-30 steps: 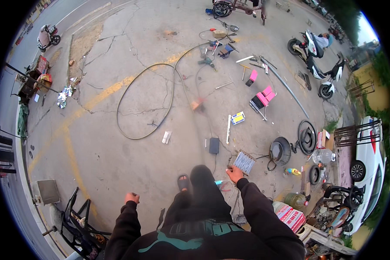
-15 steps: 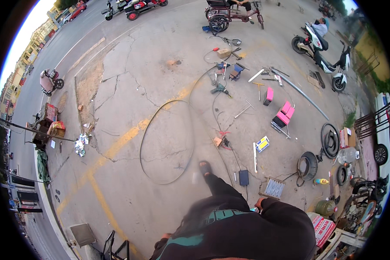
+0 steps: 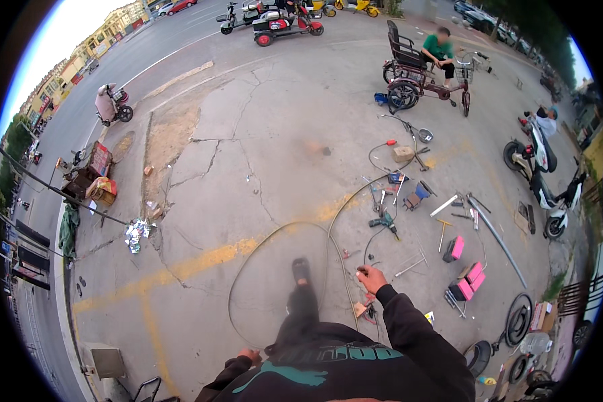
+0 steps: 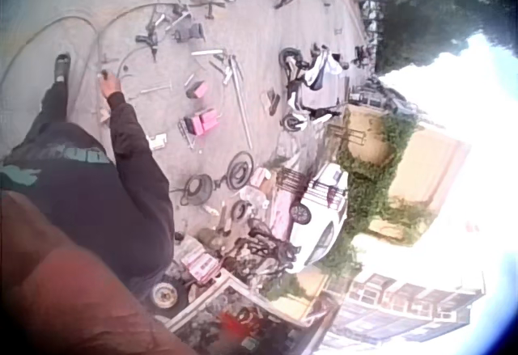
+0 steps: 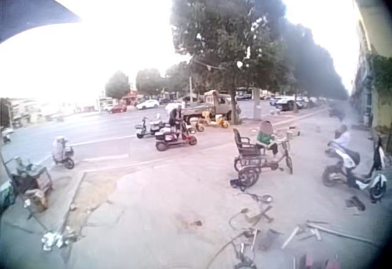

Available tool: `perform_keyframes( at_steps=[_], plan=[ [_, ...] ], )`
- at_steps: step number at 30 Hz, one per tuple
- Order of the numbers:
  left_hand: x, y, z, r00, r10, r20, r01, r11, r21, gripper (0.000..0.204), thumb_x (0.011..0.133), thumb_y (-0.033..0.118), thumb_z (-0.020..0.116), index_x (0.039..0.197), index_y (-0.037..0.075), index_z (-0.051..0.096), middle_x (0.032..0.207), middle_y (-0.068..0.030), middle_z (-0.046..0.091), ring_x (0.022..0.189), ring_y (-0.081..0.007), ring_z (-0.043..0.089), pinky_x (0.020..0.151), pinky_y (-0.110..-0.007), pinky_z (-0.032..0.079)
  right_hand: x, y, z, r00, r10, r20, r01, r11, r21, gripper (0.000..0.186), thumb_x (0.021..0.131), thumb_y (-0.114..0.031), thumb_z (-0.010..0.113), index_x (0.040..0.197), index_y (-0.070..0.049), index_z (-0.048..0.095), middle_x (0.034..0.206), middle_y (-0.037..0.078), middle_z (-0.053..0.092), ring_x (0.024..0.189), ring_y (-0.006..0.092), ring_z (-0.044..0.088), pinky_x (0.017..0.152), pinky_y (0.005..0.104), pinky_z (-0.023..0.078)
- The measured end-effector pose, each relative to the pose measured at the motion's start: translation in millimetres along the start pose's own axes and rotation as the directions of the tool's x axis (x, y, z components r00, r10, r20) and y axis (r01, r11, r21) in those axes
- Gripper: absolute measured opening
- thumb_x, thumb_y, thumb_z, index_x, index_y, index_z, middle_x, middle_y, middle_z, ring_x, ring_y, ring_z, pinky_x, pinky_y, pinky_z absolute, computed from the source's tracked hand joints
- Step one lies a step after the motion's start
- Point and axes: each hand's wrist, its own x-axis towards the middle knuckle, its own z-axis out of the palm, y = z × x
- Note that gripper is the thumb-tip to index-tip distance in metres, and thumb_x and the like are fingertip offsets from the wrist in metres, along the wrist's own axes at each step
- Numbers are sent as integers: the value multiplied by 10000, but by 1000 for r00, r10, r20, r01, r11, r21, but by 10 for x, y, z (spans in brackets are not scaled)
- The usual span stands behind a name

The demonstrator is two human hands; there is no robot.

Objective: The person repairs a punctured bicycle inner tube by locating the leak, applying a patch, and using a handheld electric tool to heat and seal the repair. The person also retrieves a power adapter from a cluttered workbench to power the tool.

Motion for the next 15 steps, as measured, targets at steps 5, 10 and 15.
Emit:
perform_keyframes(
  at_steps=[5,10,15],
  plan=[
    [1531,129,-1263,942,228,247,-140,934,-328,578,749,523,666,1202,164,649,1088,-92,686,1006,-263,652,867,-374,522,472,445,-108,888,456,67,-386,815,-433,399,823,-402,652,1008,-54,708,966,156,706,919,328,674,830,397,523],
    [2315,1038,-3797,870,473,-142,-487,868,-92,266,933,183,493,958,-21,662,791,-114,731,737,-201,720,625,-308,551,516,1092,-540,690,711,136,-549,637,-541,354,854,-396,603,973,-87,728,888,102,725,885,251,692,816,363,536],
    [2362,2558,-6223,863,236,-446,-405,851,-334,521,921,412,548,740,-61,671,594,-140,671,620,-192,682,636,-298,522,1259,1787,-820,647,488,585,113,698,-707,281,745,-343,704,877,-101,650,835,103,674,814,296,667,690,430,546]
  ],
)
